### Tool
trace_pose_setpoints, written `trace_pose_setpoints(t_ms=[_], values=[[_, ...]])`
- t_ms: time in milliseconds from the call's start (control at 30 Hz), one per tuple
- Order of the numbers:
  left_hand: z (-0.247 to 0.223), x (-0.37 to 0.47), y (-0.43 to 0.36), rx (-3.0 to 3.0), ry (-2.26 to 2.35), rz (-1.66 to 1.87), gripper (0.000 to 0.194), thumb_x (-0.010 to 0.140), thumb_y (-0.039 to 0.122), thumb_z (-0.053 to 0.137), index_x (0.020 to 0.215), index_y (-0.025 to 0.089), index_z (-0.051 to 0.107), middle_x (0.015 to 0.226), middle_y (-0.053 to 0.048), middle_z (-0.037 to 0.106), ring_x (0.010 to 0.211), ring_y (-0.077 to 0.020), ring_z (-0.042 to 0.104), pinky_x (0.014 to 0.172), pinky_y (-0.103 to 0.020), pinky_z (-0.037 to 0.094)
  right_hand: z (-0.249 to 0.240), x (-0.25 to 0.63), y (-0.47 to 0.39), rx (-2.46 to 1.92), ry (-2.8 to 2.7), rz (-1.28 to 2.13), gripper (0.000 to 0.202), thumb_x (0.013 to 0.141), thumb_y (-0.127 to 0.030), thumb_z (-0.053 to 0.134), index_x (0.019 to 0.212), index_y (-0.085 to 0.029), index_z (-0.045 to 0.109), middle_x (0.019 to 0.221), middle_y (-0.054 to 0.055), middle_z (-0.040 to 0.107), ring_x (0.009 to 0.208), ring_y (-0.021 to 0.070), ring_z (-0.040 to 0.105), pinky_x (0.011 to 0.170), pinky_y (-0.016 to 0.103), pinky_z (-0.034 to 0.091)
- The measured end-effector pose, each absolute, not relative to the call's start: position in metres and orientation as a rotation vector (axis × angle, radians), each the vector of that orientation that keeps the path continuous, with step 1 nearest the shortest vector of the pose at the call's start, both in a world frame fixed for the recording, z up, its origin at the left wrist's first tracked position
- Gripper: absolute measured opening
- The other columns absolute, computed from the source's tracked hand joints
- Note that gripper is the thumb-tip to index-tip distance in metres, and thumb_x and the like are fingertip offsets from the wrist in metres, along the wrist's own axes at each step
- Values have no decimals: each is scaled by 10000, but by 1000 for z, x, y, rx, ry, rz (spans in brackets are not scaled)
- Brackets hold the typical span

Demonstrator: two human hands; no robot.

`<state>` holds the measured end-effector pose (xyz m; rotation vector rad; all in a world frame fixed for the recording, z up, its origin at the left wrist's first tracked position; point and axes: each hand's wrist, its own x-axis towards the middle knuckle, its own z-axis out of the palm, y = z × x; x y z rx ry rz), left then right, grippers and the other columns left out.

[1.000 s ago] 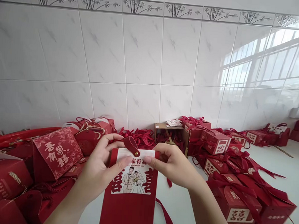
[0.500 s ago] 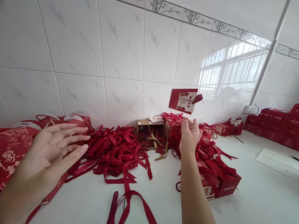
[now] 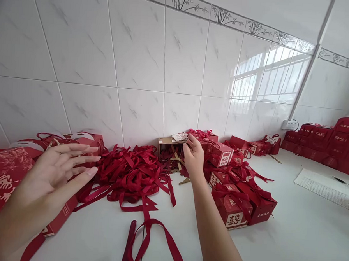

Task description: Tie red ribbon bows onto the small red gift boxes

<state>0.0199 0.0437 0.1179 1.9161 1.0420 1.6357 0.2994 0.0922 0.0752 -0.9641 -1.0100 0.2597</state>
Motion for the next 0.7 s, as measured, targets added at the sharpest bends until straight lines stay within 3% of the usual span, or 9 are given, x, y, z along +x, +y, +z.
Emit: trace_pose_setpoints(t_ms=[100, 233, 400, 533, 600, 700], values=[[122, 17, 41, 1895, 1051, 1668, 389, 674, 385, 690, 1023, 300, 540, 1130, -61, 618, 1083, -293, 592, 862, -455, 525, 70, 299, 96, -1185, -1149, 227, 518, 804, -340, 524, 1286, -150, 533, 1327, 141, 550, 1188, 241, 551, 951, 374, 494], [128, 7, 32, 1836, 1067, 1737, 362, 665, 334, 692, 998, 274, 563, 1108, -63, 631, 1082, -284, 595, 919, -460, 506, 60, 298, 102, -1349, -1275, 256, 455, 776, -328, 565, 1200, -171, 618, 1251, 129, 600, 1141, 266, 568, 948, 418, 477], [137, -3, 24, 1764, 1064, 1873, 276, 689, 257, 654, 956, 247, 585, 1107, -52, 636, 1064, -248, 601, 963, -423, 491, 37, 295, 114, -1425, -1488, 394, 258, 709, -266, 663, 948, -208, 740, 974, 77, 717, 918, 251, 654, 840, 402, 518], [140, -6, 24, 1749, 1007, 1944, 272, 673, 168, 662, 927, 232, 591, 1030, -29, 650, 1016, -212, 606, 972, -379, 481, 10, 291, 129, -1445, -1607, 471, 53, 709, -210, 708, 749, -198, 742, 787, 45, 720, 747, 210, 659, 739, 357, 535], [140, -6, 24, 1755, 969, 1961, 256, 673, 146, 659, 904, 234, 593, 1003, -20, 653, 1017, -208, 607, 961, -364, 486, -5, 291, 135, -1445, -1620, 476, 103, 793, -258, 677, 825, -166, 711, 847, 48, 702, 781, 193, 650, 752, 352, 536], [140, -7, 26, 1774, 944, 1958, 245, 678, 139, 654, 896, 237, 598, 1009, -16, 657, 1024, -211, 611, 948, -358, 497, -25, 293, 139, -1376, -1563, 425, 234, 915, -323, 551, 1084, -173, 613, 1112, 69, 624, 937, 183, 620, 811, 365, 533]])
